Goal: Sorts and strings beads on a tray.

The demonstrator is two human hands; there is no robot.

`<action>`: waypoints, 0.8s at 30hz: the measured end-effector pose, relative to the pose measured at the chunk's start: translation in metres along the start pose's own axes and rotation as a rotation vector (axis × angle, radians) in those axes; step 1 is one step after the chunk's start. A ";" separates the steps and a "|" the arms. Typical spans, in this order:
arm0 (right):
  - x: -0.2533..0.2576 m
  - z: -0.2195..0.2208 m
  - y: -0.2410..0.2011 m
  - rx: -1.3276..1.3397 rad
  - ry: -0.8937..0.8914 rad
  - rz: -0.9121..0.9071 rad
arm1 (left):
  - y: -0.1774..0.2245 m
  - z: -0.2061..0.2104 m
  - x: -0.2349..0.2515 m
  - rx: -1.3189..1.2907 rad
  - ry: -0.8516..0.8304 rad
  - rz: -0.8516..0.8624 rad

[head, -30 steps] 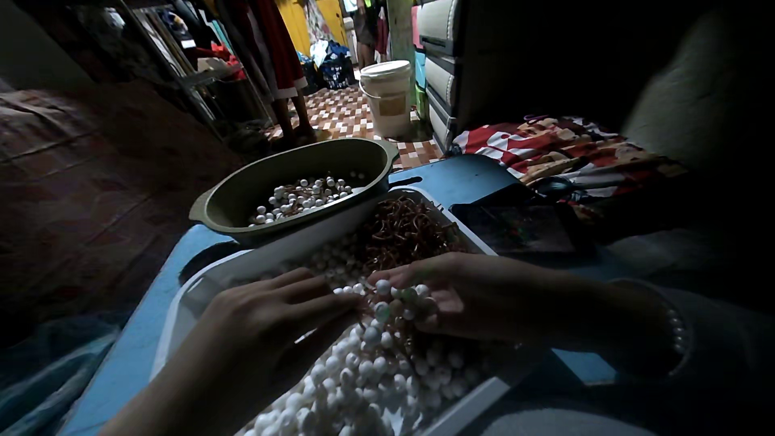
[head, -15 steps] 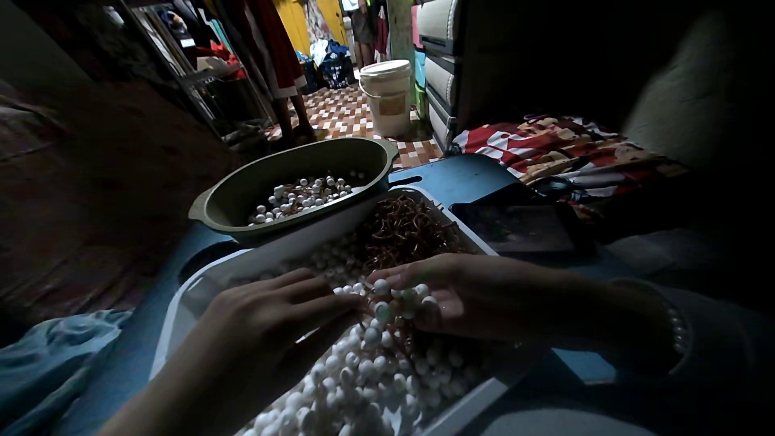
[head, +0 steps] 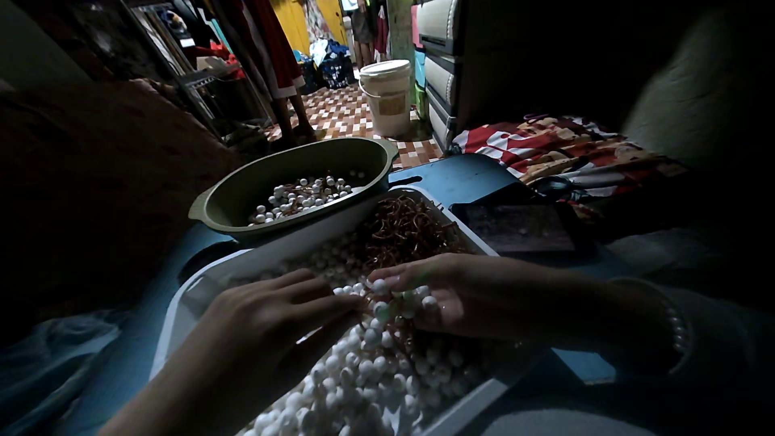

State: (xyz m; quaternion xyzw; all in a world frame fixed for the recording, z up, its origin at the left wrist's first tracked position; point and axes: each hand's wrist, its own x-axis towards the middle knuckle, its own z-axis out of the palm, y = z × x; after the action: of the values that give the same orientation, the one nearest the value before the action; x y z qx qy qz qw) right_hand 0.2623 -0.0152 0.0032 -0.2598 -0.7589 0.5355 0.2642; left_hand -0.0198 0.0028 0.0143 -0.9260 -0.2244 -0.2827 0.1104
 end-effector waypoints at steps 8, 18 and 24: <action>0.050 0.014 0.004 -0.036 -0.068 0.025 | -0.037 -0.025 -0.034 0.096 0.046 -0.410; 0.037 0.031 -0.009 0.550 -0.176 0.518 | -0.095 0.017 -0.017 0.086 -0.155 -0.623; 0.001 0.023 -0.017 0.179 -0.209 0.264 | -0.081 0.052 0.025 -0.010 -0.273 -0.616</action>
State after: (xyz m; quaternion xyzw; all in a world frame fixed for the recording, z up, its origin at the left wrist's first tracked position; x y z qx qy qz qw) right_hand 0.2447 -0.0349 0.0125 -0.2753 -0.6911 0.6549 0.1334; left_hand -0.0159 0.1000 -0.0079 -0.8445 -0.5051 -0.1772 -0.0160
